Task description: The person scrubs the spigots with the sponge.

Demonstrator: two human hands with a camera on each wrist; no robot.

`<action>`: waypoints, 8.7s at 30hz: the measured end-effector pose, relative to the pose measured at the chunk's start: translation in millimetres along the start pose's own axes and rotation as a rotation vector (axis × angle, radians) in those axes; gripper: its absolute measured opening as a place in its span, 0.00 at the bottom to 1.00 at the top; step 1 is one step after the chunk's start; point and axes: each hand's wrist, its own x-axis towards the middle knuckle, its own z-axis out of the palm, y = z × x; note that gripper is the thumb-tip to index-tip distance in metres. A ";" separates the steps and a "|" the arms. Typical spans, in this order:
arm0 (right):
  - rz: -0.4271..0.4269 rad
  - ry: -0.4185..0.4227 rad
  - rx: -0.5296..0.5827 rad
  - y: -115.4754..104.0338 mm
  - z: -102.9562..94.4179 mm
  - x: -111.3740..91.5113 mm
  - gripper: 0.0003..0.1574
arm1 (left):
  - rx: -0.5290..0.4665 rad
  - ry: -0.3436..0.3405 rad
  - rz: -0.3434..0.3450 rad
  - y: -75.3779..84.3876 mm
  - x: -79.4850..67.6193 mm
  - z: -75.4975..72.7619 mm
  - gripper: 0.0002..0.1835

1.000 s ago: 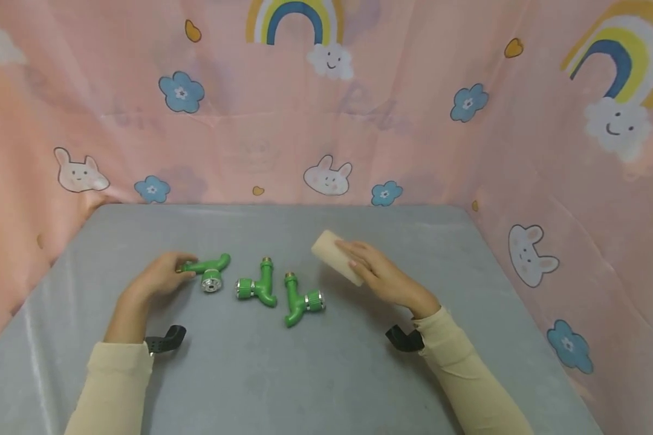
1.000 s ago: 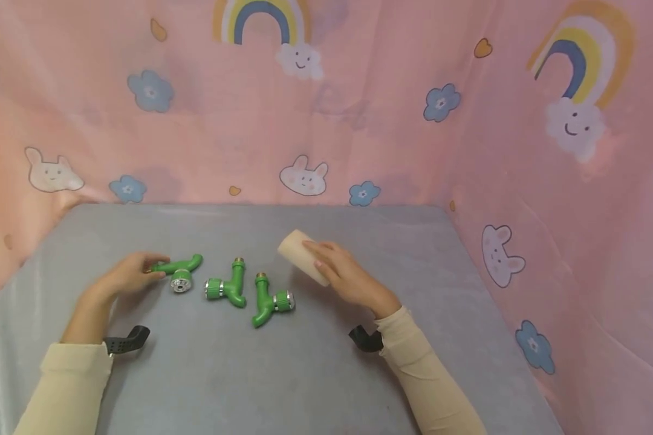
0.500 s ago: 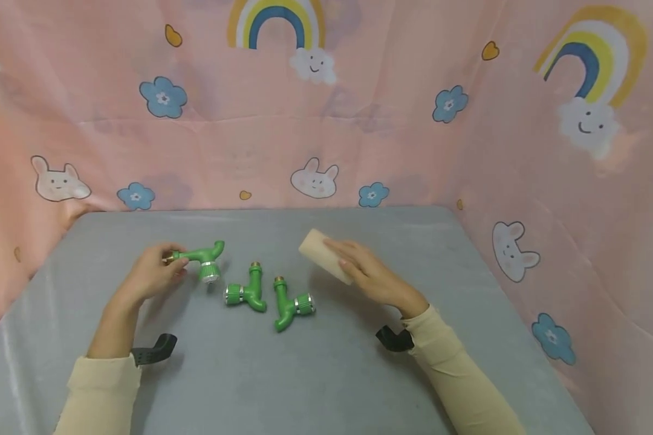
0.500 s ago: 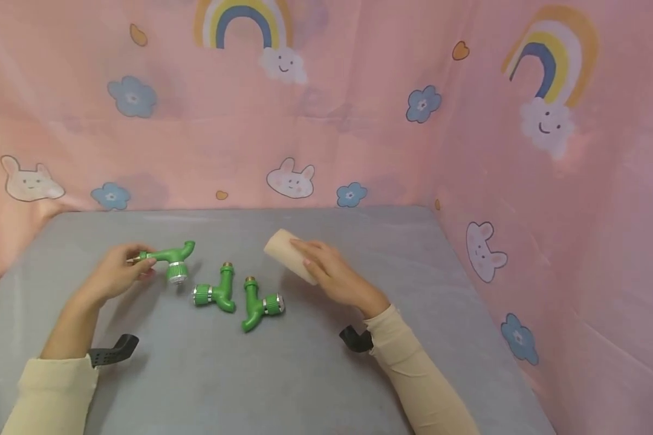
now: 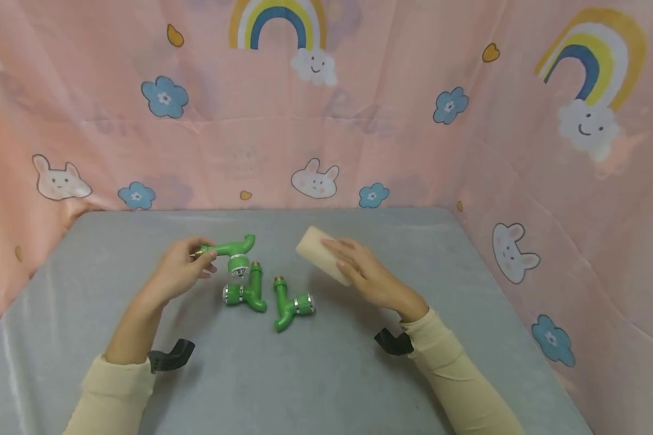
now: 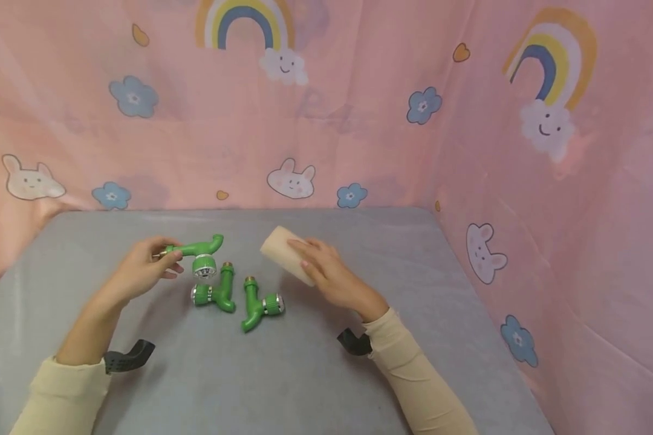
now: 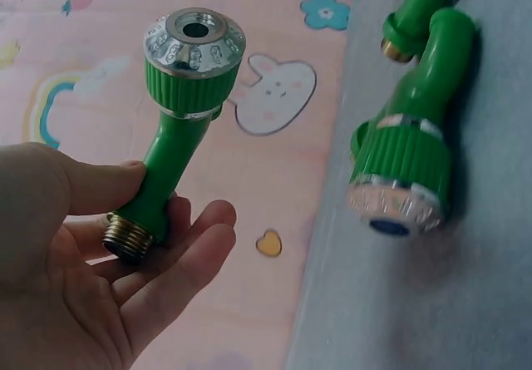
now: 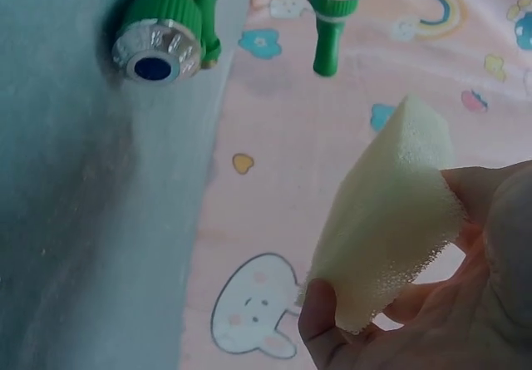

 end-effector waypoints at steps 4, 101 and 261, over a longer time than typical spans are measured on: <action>-0.073 0.022 -0.029 -8.7 6.1 1.4 0.30 | 0.008 0.005 0.023 8.9 1.7 11.3 0.17; -0.042 0.192 -0.401 -18.3 18.8 0.2 0.32 | 0.068 0.175 0.423 34.1 -5.3 85.4 0.17; -0.140 0.274 -0.091 -25.6 31.4 -0.7 0.40 | -0.348 -0.201 0.211 35.2 -6.2 85.5 0.26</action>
